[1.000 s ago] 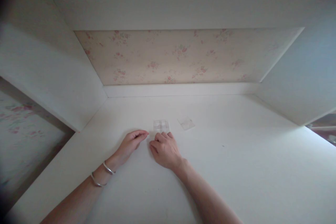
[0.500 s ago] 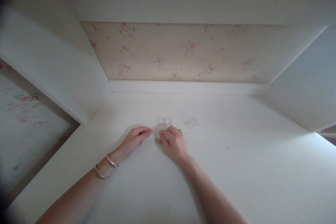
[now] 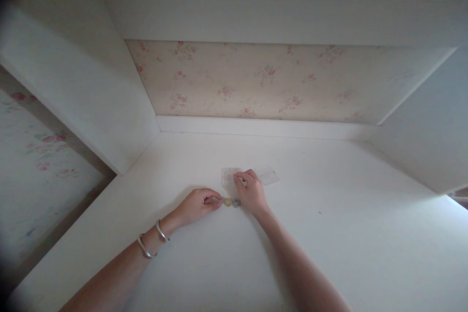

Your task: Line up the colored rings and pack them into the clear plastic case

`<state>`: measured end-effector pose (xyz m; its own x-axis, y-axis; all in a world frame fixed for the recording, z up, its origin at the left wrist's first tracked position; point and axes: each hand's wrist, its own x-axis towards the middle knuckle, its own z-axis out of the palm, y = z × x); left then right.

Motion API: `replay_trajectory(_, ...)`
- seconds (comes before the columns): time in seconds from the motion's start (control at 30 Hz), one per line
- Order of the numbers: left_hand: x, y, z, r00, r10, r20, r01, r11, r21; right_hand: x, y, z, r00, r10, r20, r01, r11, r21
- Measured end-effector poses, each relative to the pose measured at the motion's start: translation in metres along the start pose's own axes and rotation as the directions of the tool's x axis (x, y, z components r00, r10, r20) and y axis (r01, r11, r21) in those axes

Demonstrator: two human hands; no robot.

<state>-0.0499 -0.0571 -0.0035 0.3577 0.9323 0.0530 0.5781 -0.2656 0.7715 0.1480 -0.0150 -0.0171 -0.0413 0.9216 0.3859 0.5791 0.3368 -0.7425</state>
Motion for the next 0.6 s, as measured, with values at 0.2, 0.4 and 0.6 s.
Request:
replay_trajectory(0.2,0.001,-0.004,0.004,1.000,0.030,-0.006,-0.029,0.996,0.082,0.015,-0.004,0.007,0.997,-0.056,0.059,0.062,0.992,-0.111)
replay_trajectory(0.4,0.001,-0.005,0.005,0.999,0.046,-0.002,-0.045,0.991,0.126,0.027,-0.002,0.007,0.990,-0.052,0.128,0.078,0.975,-0.209)
replay_trajectory(0.6,0.000,-0.004,0.005,0.997,0.075,-0.018,-0.072,0.988,0.135,0.016,0.003,-0.010,0.999,0.009,-0.033,-0.012,0.995,-0.094)
